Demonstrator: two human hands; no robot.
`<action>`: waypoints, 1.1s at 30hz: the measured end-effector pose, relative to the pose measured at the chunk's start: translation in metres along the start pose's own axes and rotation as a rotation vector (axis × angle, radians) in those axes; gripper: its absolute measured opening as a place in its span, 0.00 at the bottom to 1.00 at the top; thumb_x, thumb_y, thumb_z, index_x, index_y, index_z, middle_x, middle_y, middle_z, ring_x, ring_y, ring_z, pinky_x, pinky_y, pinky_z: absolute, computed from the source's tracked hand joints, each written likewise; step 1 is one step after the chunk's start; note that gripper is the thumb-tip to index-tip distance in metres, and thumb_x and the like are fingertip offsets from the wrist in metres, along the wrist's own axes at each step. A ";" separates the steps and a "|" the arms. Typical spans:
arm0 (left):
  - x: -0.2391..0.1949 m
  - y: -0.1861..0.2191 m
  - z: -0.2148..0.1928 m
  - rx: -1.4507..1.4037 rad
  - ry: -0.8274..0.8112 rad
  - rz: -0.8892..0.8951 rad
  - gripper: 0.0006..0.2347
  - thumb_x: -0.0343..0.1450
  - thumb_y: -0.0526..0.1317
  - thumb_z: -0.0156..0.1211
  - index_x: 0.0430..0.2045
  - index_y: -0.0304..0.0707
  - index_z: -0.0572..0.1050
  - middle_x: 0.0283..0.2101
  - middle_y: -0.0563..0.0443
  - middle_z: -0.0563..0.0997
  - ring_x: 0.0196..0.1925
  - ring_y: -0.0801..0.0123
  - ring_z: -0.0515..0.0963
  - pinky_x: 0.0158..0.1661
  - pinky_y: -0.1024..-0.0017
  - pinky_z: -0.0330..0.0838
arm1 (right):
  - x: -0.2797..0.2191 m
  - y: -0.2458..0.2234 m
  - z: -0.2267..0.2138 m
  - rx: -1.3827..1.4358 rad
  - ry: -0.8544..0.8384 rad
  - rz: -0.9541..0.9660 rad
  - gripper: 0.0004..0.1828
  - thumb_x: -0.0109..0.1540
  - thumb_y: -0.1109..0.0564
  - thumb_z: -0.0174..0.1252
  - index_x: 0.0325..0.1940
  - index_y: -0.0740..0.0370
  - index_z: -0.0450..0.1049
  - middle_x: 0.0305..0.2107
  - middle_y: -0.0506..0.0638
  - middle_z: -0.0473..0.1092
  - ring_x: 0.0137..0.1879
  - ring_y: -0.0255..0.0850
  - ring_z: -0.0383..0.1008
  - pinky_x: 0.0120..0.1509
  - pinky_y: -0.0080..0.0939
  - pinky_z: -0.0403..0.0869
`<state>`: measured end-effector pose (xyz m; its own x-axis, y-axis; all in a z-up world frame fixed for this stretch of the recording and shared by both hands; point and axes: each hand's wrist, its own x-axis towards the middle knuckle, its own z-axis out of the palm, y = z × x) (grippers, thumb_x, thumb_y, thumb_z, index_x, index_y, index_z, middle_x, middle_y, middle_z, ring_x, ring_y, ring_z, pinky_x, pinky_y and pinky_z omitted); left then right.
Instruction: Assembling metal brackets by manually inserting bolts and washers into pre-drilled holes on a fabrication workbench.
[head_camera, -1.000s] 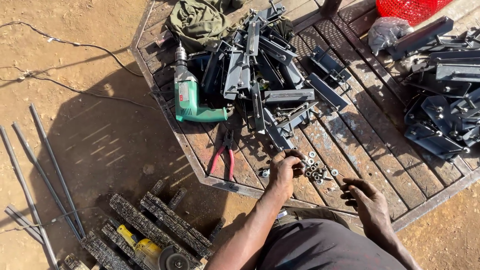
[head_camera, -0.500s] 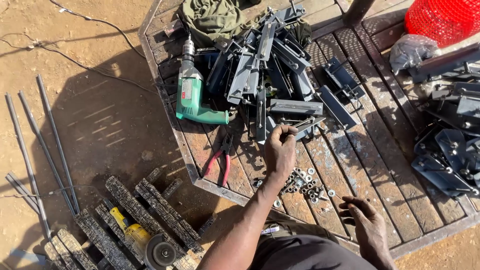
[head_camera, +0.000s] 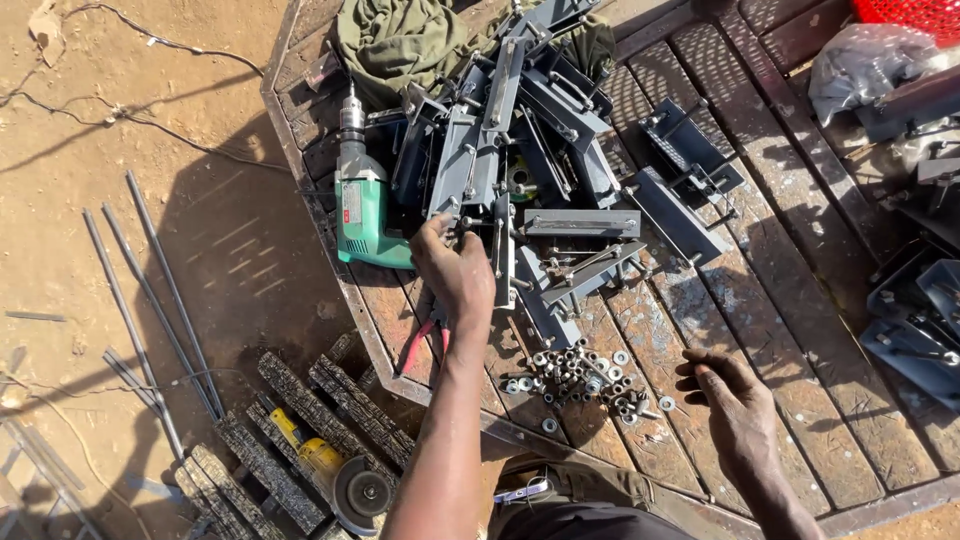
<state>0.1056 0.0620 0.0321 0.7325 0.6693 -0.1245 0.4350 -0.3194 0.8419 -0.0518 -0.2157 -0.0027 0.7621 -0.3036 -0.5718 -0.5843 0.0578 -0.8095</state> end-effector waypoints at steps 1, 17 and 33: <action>0.017 -0.007 0.003 0.011 0.004 0.005 0.13 0.67 0.30 0.58 0.44 0.42 0.73 0.59 0.40 0.71 0.60 0.58 0.73 0.56 0.62 0.73 | 0.001 -0.001 -0.003 0.009 -0.007 0.006 0.14 0.70 0.65 0.49 0.55 0.73 0.76 0.40 0.62 0.77 0.41 0.49 0.76 0.45 0.44 0.74; 0.134 -0.014 0.027 0.365 -0.274 -0.055 0.25 0.72 0.40 0.57 0.67 0.38 0.65 0.69 0.42 0.68 0.70 0.47 0.67 0.64 0.55 0.65 | 0.007 0.007 -0.042 0.170 0.174 0.018 0.12 0.72 0.67 0.49 0.54 0.74 0.76 0.40 0.63 0.75 0.42 0.49 0.74 0.48 0.44 0.74; 0.088 0.014 -0.008 0.317 -0.197 -0.010 0.15 0.75 0.35 0.54 0.57 0.38 0.75 0.53 0.41 0.82 0.51 0.50 0.82 0.48 0.56 0.77 | -0.029 -0.006 0.013 0.110 0.116 0.076 0.14 0.71 0.65 0.48 0.55 0.72 0.78 0.41 0.64 0.77 0.43 0.51 0.76 0.47 0.46 0.72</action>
<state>0.1717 0.1213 0.0368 0.8005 0.5415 -0.2571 0.5611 -0.5260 0.6392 -0.0668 -0.1951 0.0166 0.6755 -0.4020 -0.6181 -0.6006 0.1864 -0.7775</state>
